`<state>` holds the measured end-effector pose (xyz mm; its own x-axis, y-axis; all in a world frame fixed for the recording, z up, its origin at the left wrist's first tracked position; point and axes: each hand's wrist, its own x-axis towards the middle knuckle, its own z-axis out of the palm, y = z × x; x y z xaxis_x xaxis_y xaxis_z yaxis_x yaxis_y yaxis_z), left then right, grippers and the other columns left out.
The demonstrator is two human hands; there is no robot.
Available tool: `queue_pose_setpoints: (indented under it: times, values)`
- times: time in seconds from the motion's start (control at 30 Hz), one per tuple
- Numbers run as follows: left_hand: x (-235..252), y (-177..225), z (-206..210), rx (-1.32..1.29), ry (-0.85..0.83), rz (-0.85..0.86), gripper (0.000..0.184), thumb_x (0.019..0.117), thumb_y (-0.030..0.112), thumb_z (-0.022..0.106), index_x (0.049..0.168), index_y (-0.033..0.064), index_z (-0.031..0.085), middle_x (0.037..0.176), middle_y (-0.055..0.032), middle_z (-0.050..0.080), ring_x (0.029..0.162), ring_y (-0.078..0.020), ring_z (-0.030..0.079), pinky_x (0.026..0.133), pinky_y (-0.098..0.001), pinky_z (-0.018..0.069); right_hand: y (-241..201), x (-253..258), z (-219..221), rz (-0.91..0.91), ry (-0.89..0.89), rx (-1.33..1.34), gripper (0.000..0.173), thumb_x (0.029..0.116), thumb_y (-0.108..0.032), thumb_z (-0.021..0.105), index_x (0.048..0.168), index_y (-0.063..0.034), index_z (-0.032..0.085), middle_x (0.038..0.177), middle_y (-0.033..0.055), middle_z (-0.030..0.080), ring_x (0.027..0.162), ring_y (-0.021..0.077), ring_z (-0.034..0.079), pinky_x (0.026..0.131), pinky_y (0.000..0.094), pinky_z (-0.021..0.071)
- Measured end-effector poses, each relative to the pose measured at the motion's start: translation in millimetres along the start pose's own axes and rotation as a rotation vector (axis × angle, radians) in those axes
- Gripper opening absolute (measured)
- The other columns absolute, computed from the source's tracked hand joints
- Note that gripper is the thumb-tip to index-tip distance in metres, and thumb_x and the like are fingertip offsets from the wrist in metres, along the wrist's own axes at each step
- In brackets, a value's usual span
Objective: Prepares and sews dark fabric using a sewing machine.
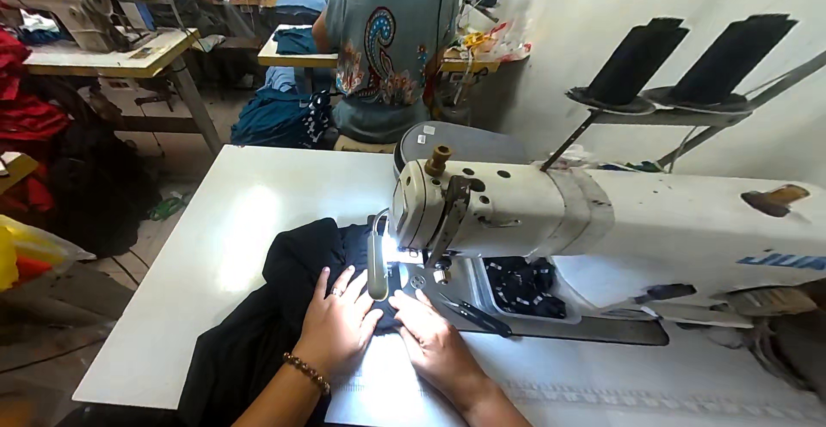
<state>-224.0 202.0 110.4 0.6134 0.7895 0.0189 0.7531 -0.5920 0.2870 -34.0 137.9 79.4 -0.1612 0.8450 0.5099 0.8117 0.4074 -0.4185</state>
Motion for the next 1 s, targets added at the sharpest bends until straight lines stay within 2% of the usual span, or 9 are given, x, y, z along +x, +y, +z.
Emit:
queue_pose_setpoints:
  times: [0.1,0.17,0.33,0.4,0.5,0.67,0.77,0.87,1.0]
  values:
    - [-2,-1,-10,0.085,0.165,0.151,0.038,0.1037,0.039,0.05,0.114,0.0144,0.076,0.126,-0.0069,0.072,0.139,-0.0281,0.054,0.12,-0.0646,0.0256,6,6,1,-0.011,0.001,0.012,0.025,0.0921,-0.01,0.055,0.098,-0.0021,0.078,0.116,0.0099,0.076,0.121,0.0226,0.068,0.111,0.0421,0.0482]
    - [-9,2,-23,0.144,0.213,0.304,0.03,0.0991,0.034,0.06,0.086,0.0111,0.073,0.093,-0.0063,0.074,0.118,-0.0283,0.067,0.119,-0.0642,0.0307,9,7,1,-0.019,-0.001,0.015,0.026,0.092,-0.009,0.054,0.099,-0.0022,0.078,0.116,0.0091,0.076,0.121,0.0209,0.068,0.112,0.0398,0.0478]
    - [-22,23,-34,0.022,0.14,0.514,0.023,0.0978,0.027,0.06,0.084,0.0097,0.067,0.072,-0.0052,0.063,0.077,-0.0237,0.068,0.105,-0.0508,0.0476,7,3,2,-0.061,0.004,-0.045,0.028,0.0933,-0.012,0.052,0.102,-0.0058,0.078,0.119,0.0081,0.075,0.124,0.023,0.066,0.113,0.0471,0.0461]
    - [-20,25,-21,-0.034,0.201,0.458,0.023,0.0989,0.029,0.055,0.093,0.0125,0.07,0.077,-0.0025,0.065,0.08,-0.0202,0.068,0.1,-0.0471,0.0501,4,-5,0,-0.118,0.003,-0.059,0.028,0.0994,-0.019,0.052,0.106,-0.0075,0.077,0.12,0.0084,0.075,0.124,0.0246,0.066,0.113,0.049,0.0454]
    - [-20,22,-4,-0.061,0.281,0.295,0.036,0.1024,0.03,0.044,0.115,0.014,0.074,0.111,-0.002,0.073,0.111,-0.0191,0.067,0.11,-0.0493,0.0455,1,-18,-6,-0.178,0.012,-0.05,0.025,0.0978,-0.012,0.052,0.101,-0.0048,0.076,0.117,0.011,0.075,0.122,0.0252,0.068,0.112,0.0471,0.0467]
    - [-12,22,10,0.004,0.147,0.074,0.055,0.1083,0.042,0.027,0.151,0.021,0.053,0.152,-0.0027,0.056,0.144,-0.0225,0.049,0.123,-0.0625,0.02,-1,-25,-12,-0.164,-0.012,-0.056,0.025,0.0985,-0.013,0.051,0.096,-0.0064,0.075,0.121,0.0101,0.074,0.123,0.0254,0.067,0.112,0.0468,0.0467]
    - [-3,26,7,0.039,0.133,0.035,0.054,0.108,0.042,0.027,0.146,0.0241,0.06,0.148,-0.004,0.059,0.14,-0.0257,0.052,0.12,-0.0636,0.0233,-1,-23,-10,-0.157,-0.001,-0.059,0.024,0.0977,-0.013,0.052,0.096,-0.0058,0.075,0.119,0.0104,0.075,0.122,0.0258,0.067,0.11,0.0472,0.0482]
    - [8,26,7,0.077,0.281,0.019,0.048,0.1043,0.043,0.036,0.12,0.024,0.077,0.123,-0.0038,0.073,0.115,-0.0248,0.066,0.104,-0.0542,0.043,-1,-23,-10,-0.149,-0.001,-0.061,0.024,0.0981,-0.013,0.052,0.095,-0.0065,0.075,0.117,0.0107,0.075,0.123,0.0253,0.067,0.11,0.0461,0.0481]
    - [21,29,6,-0.024,0.342,-0.169,0.043,0.0976,0.053,0.053,0.1,0.0185,0.079,0.101,-0.0037,0.074,0.102,-0.0211,0.068,0.1,-0.0482,0.0435,-3,-21,-8,-0.15,0.002,-0.064,0.022,0.0961,-0.012,0.055,0.093,-0.0054,0.075,0.112,0.0116,0.076,0.12,0.027,0.068,0.109,0.0468,0.0494]
